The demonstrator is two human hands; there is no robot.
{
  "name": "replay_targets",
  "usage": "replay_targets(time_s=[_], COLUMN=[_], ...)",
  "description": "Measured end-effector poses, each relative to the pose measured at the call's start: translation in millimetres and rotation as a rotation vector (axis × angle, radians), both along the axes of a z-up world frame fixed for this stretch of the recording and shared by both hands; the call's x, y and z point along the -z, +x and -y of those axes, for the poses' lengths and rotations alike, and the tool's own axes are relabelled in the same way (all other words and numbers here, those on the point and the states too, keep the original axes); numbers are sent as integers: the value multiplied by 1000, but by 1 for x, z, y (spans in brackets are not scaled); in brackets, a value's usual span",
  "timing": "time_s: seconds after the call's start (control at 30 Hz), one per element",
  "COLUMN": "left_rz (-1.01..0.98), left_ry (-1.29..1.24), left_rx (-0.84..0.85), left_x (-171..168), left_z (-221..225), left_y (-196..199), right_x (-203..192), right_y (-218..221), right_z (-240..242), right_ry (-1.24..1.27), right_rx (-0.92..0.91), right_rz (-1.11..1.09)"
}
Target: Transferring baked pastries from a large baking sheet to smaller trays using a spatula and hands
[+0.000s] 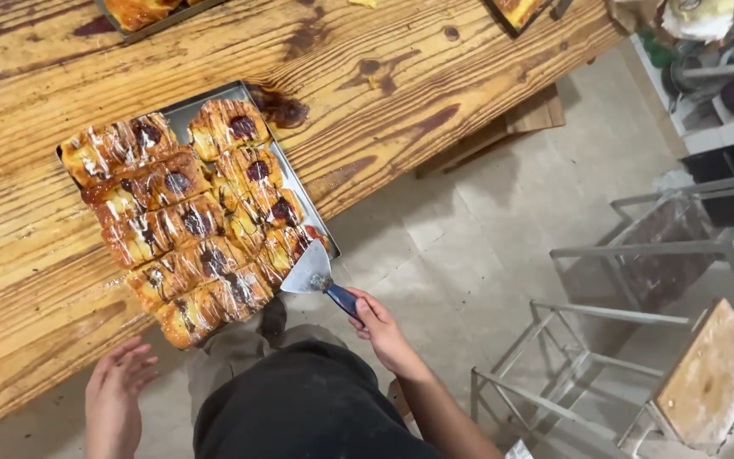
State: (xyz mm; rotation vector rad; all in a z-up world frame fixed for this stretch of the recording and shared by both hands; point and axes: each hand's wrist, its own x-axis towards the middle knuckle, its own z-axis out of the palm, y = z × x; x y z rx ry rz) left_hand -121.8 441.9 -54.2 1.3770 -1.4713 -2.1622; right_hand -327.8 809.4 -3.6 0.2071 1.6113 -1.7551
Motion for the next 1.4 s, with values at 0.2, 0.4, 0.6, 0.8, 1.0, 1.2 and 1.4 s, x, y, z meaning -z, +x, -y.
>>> replay_targets(time_s=[0.2,0.4,0.6,0.8,1.0,1.2,1.4], left_rz=[90,-25,46,113,221,188,114], left_ry=[-16,-32,-54,-282,-215,-193,-77], left_rx=[7,24,-34,57,106,52,-32], left_x=[-46,-20,-26,-3,-46,-59,-55], left_z=[-6,-7,-20,-35,-46,-40,-33], left_y=[-25,-18,-37,-51,-68,-82,-91], right_x=[20,24,2,-19,-18,-21,-33], right_y=[11,10,-5,-36,-57,-55,-57], right_z=[-9,-12,-16,-11,3,28,41], right_ry=[-14,-15,234,360,386,304,351], right_rx=[40,77,-100,-145,-251,-346,-384], right_rz=[40,17,-174,-251,-253,-252,-233])
